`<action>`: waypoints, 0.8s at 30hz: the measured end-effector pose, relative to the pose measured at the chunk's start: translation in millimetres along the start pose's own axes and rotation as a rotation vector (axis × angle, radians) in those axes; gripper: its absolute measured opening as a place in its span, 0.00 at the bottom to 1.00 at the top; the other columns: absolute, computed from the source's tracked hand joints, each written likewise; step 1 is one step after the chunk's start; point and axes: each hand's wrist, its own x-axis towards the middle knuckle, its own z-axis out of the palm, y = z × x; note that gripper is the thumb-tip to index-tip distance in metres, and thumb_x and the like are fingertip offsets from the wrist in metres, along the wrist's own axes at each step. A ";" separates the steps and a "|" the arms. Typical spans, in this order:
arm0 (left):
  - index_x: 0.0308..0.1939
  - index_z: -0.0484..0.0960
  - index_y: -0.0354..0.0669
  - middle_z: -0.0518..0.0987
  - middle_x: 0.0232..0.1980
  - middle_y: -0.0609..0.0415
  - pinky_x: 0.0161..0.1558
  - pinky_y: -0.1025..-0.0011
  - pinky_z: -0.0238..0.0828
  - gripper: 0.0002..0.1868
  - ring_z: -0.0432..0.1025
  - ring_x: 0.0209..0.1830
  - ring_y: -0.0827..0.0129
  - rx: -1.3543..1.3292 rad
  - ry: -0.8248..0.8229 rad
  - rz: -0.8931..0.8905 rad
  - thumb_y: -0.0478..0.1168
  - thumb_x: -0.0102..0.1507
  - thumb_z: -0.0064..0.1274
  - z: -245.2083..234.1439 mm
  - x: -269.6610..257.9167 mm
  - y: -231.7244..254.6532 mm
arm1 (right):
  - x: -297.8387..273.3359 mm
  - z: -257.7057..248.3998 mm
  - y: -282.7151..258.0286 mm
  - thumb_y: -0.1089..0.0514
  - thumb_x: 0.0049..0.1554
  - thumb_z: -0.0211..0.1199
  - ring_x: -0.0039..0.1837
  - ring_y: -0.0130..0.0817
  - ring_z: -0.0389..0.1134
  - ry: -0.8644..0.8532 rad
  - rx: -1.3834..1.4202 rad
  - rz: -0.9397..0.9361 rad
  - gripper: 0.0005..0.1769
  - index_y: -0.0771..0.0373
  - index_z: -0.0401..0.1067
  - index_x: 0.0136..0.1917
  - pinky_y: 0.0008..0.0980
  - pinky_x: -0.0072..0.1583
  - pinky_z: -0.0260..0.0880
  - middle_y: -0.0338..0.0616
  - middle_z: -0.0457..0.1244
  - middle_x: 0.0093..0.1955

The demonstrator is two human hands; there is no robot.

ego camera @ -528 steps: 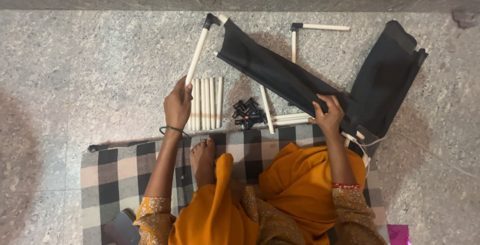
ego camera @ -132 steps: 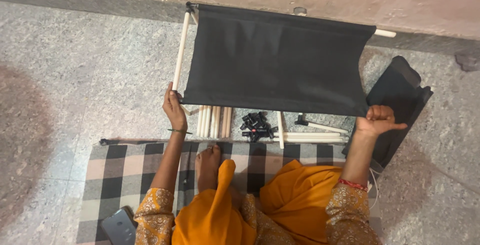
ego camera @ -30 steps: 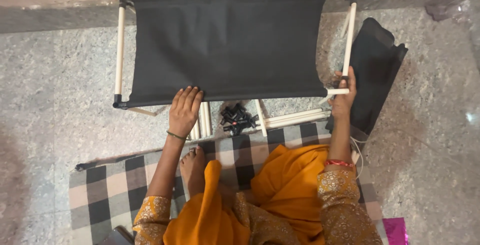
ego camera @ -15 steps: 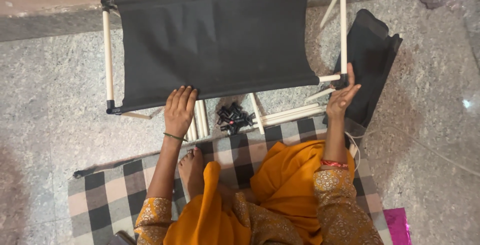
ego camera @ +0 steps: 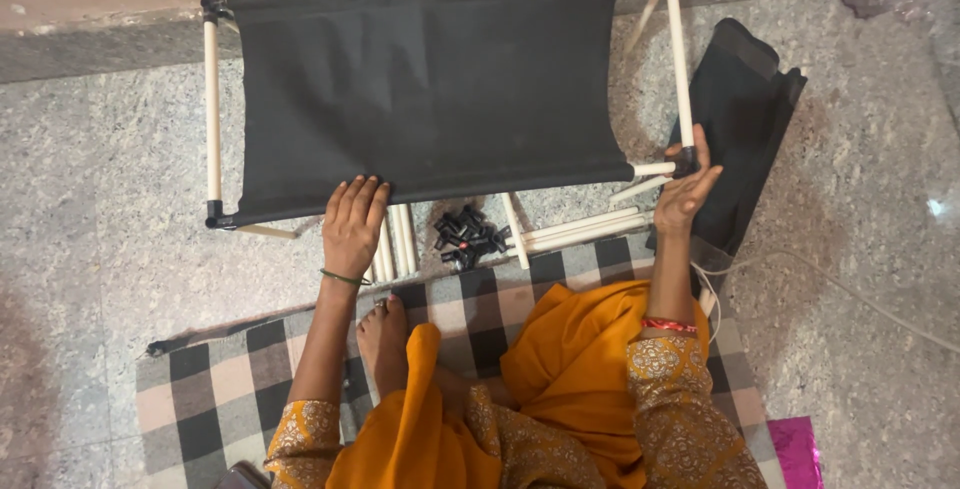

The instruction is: The person assembles a portable folding chair by connecting white poles with black plastic joints and attaching a black fabric seat. The person sits on a mat on the floor, methodically joining the frame components and securing the fabric to the structure.

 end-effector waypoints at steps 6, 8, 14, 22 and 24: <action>0.59 0.80 0.39 0.81 0.60 0.48 0.68 0.58 0.67 0.17 0.74 0.64 0.58 -0.031 0.002 0.005 0.34 0.66 0.52 -0.6 1.7 -0.4 | 12.3 19.3 -25.9 0.10 0.52 0.41 0.50 0.28 0.59 0.104 -0.348 0.195 0.71 0.74 0.55 0.82 0.24 0.50 0.62 0.43 0.62 0.54; 0.58 0.81 0.38 0.81 0.59 0.49 0.67 0.59 0.68 0.16 0.74 0.64 0.59 -0.027 0.002 0.025 0.34 0.66 0.52 -0.2 2.8 -2.7 | 14.2 25.0 -33.3 0.10 0.54 0.42 0.51 0.27 0.61 0.055 -0.413 0.111 0.69 0.74 0.58 0.79 0.24 0.51 0.64 0.41 0.61 0.52; 0.57 0.81 0.37 0.83 0.57 0.49 0.63 0.61 0.71 0.18 0.77 0.60 0.59 0.018 -0.052 0.106 0.33 0.63 0.51 -0.6 1.8 -18.2 | 9.4 34.0 -31.7 0.23 0.67 0.37 0.46 0.25 0.62 0.105 -0.432 0.171 0.52 0.72 0.64 0.76 0.23 0.50 0.64 0.38 0.61 0.45; 0.58 0.80 0.37 0.83 0.59 0.48 0.61 0.63 0.74 0.19 0.77 0.60 0.60 0.072 -0.144 0.167 0.35 0.62 0.52 9.2 9.2 -18.2 | 2.6 30.0 -20.9 0.42 0.71 0.40 0.38 0.19 0.58 0.277 -0.285 0.429 0.32 0.65 0.63 0.77 0.16 0.32 0.51 0.36 0.64 0.49; 0.57 0.79 0.37 0.82 0.59 0.47 0.57 0.64 0.75 0.20 0.78 0.58 0.60 0.046 -0.266 0.197 0.38 0.62 0.52 5.0 24.2 -21.3 | 3.3 29.5 -20.2 0.46 0.72 0.40 0.38 0.17 0.57 0.283 -0.254 0.451 0.29 0.63 0.63 0.78 0.14 0.31 0.50 0.36 0.66 0.52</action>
